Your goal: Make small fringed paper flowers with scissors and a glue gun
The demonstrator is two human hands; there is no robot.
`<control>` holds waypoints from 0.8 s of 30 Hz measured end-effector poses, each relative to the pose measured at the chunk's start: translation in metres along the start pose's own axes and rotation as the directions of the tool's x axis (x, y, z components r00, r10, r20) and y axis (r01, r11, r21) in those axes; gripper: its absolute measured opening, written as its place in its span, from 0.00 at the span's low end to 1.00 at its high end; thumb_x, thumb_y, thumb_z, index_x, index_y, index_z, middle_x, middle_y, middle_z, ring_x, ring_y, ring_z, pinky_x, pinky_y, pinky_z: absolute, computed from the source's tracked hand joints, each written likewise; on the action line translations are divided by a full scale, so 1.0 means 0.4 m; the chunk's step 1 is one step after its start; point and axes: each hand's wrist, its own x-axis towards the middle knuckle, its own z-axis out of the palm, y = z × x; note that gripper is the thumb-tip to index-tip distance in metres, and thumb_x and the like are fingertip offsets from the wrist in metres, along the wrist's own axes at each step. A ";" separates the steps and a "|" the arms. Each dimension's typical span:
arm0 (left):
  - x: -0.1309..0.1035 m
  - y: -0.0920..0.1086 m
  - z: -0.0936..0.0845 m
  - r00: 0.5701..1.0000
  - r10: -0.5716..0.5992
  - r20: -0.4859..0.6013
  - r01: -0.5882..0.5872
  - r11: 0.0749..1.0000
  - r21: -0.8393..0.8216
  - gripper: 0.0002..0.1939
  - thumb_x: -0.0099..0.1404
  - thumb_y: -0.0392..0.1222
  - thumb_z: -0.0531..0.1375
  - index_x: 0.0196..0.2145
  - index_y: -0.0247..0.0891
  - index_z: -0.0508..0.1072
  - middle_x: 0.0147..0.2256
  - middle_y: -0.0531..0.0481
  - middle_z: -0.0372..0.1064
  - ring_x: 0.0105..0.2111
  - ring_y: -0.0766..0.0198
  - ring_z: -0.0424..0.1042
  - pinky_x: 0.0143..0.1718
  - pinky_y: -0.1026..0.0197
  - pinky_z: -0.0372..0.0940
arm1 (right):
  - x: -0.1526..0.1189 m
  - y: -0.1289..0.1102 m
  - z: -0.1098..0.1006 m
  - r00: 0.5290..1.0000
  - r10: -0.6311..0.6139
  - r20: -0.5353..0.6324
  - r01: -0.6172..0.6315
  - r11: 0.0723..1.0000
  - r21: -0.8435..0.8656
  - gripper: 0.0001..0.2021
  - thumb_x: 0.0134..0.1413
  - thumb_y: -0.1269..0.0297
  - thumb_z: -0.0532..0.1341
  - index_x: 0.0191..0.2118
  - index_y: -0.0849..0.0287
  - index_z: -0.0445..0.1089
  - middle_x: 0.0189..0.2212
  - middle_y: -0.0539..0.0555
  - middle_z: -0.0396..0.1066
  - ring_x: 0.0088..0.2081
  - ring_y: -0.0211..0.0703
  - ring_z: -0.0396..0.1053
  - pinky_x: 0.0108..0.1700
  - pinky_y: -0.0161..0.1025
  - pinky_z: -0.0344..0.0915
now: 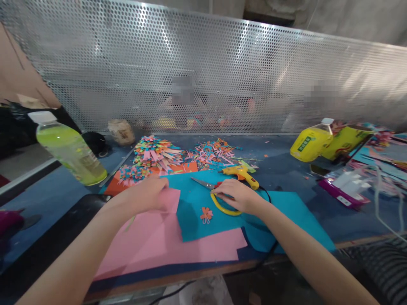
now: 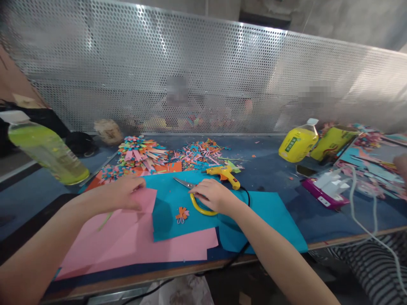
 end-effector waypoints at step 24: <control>0.024 -0.050 -0.019 0.952 -0.048 -0.302 0.015 0.993 -0.113 0.15 0.58 0.37 0.48 0.39 0.37 0.69 0.41 0.45 0.71 0.41 0.59 0.69 0.43 0.59 0.60 | -0.013 0.014 0.013 0.980 0.198 -0.014 -0.198 0.980 -0.018 0.14 0.55 0.61 0.54 0.47 0.58 0.66 0.40 0.55 0.68 0.44 0.44 0.63 0.45 0.41 0.61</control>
